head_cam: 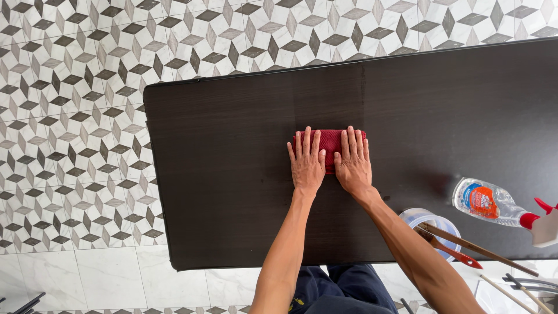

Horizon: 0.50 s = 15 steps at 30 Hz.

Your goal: The person scrubs a dark tabletop with a small brush, then sprays a red cloth with cleaner and wipes the surface. They continue to scrub and wipe the table repeatedly.

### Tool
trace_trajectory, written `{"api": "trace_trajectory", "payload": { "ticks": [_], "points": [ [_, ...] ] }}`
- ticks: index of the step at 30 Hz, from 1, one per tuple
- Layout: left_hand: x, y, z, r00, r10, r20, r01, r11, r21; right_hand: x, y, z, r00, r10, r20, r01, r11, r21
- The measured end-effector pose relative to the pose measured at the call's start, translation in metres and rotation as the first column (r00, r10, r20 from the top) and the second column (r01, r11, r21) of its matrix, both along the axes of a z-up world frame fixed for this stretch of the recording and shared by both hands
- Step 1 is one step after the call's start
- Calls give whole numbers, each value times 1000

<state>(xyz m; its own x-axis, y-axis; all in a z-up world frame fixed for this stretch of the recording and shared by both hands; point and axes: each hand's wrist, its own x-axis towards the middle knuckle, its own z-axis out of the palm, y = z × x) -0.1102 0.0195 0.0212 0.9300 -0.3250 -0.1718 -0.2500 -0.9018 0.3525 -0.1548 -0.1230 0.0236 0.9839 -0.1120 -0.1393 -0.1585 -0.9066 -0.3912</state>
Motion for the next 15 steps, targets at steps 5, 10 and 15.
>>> {"api": "trace_trajectory", "payload": {
  "ticks": [5, 10, 15],
  "points": [
    [-4, 0, 2, 1000, 2, -5, -2, 1000, -6, -3, 0, -2, 1000, 0, 9, 0, 1000, -1],
    [-8, 1, 2, 1000, -1, 0, 1, 1000, 7, -8, 2, -1, 1000, -4, 4, 4, 1000, 1],
    [-13, 2, 1, 1000, 2, -5, -2, 1000, 3, -12, 3, -1, 1000, -2, -6, 2, 1000, 6]
  ]
}}
